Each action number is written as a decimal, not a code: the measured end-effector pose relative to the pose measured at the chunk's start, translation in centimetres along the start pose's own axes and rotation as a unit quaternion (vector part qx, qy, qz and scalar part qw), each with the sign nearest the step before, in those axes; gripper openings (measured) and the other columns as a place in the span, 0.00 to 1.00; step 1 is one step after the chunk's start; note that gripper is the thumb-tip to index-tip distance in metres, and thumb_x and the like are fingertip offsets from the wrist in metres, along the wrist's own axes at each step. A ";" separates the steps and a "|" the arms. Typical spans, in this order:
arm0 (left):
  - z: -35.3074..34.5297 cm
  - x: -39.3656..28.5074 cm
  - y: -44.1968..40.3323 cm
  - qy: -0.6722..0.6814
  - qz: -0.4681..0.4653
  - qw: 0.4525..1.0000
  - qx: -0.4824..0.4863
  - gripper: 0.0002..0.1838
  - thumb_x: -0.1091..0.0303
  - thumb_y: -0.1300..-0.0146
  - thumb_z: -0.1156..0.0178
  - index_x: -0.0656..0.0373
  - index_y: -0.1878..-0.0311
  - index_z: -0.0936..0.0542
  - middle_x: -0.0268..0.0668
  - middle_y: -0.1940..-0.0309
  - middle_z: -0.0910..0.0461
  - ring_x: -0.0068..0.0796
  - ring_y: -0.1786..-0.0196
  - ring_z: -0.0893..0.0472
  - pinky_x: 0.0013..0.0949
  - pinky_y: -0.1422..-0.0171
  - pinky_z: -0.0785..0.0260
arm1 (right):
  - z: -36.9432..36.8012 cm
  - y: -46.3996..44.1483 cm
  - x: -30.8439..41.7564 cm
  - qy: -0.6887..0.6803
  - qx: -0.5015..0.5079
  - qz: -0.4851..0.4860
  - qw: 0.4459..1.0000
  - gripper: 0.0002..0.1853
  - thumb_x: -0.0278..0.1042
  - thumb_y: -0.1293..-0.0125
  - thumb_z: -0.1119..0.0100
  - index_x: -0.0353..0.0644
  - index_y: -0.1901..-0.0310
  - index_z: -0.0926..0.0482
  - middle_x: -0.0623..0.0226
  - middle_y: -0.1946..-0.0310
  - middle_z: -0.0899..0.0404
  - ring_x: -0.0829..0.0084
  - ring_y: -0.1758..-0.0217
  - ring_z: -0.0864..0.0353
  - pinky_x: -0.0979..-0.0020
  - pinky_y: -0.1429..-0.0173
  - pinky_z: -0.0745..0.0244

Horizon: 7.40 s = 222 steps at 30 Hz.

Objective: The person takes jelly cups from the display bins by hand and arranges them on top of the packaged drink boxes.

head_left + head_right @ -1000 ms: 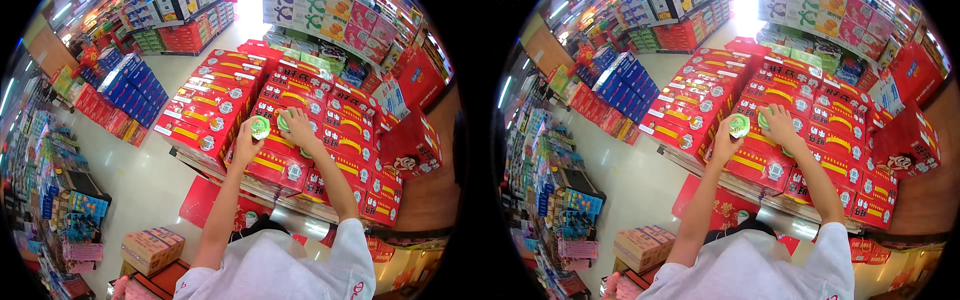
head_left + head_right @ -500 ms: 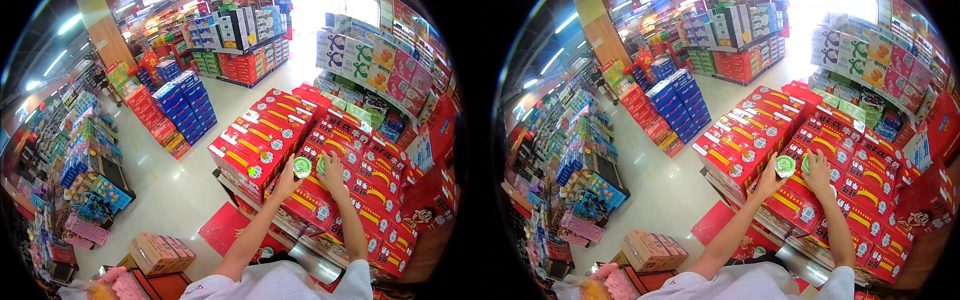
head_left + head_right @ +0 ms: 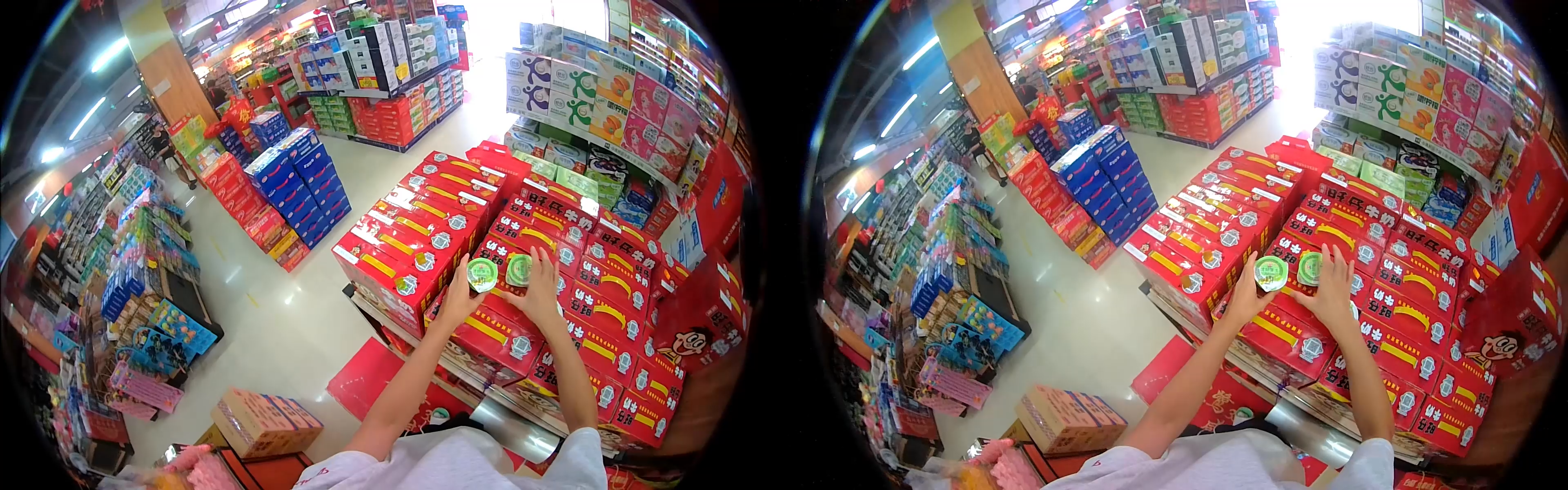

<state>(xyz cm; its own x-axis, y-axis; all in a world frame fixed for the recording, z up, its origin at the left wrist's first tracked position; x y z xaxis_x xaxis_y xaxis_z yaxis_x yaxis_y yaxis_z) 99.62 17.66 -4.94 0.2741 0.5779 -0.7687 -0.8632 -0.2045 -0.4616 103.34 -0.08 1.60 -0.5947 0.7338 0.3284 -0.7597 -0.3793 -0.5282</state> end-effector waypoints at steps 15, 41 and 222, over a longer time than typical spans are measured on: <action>0.8 2.6 3.3 0.076 0.074 0.994 -0.021 0.56 0.72 0.48 0.27 0.62 0.26 0.57 0.56 0.36 0.35 0.46 0.35 0.29 0.42 0.31 0.34 | 0.3 6.6 -3.8 -0.182 0.086 0.034 0.979 0.31 0.38 0.53 0.25 0.39 0.48 0.28 0.53 0.43 0.32 0.52 0.39 0.31 0.58 0.36 0.32; 17.7 -1.1 13.4 0.225 0.000 0.905 -0.361 0.49 0.84 0.43 0.40 0.57 0.25 0.60 0.42 0.48 0.30 0.27 0.55 0.23 0.30 0.48 0.26 | -0.2 6.7 -4.2 -0.161 0.094 -0.009 0.982 0.37 0.39 0.55 0.24 0.36 0.44 0.30 0.51 0.44 0.31 0.52 0.40 0.29 0.59 0.37 0.32; 22.0 8.1 57.3 0.333 0.525 0.777 -0.100 0.42 0.40 0.30 0.54 0.68 0.28 0.45 0.52 0.33 0.36 0.40 0.27 0.40 0.35 0.24 0.52 | -11.4 37.5 42.2 -0.378 0.375 0.140 0.835 0.53 0.41 0.61 0.20 0.35 0.33 0.40 0.49 0.42 0.38 0.51 0.38 0.36 0.57 0.32 0.39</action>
<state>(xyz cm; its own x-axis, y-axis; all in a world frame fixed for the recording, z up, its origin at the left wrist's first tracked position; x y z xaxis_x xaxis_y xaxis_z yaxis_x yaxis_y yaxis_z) 43.08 28.06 -27.89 -0.3202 -0.5136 -0.7960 -0.6949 -0.4438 0.5659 52.73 23.14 -13.31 -0.5575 0.1005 0.8241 -0.3466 -0.9302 -0.1210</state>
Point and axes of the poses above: each hand's wrist, its own y-axis away from the middle knuckle, its own z-axis out of the back of the hand, x = y × z, the point moved 10 cm from there along -y, towards the middle knuckle
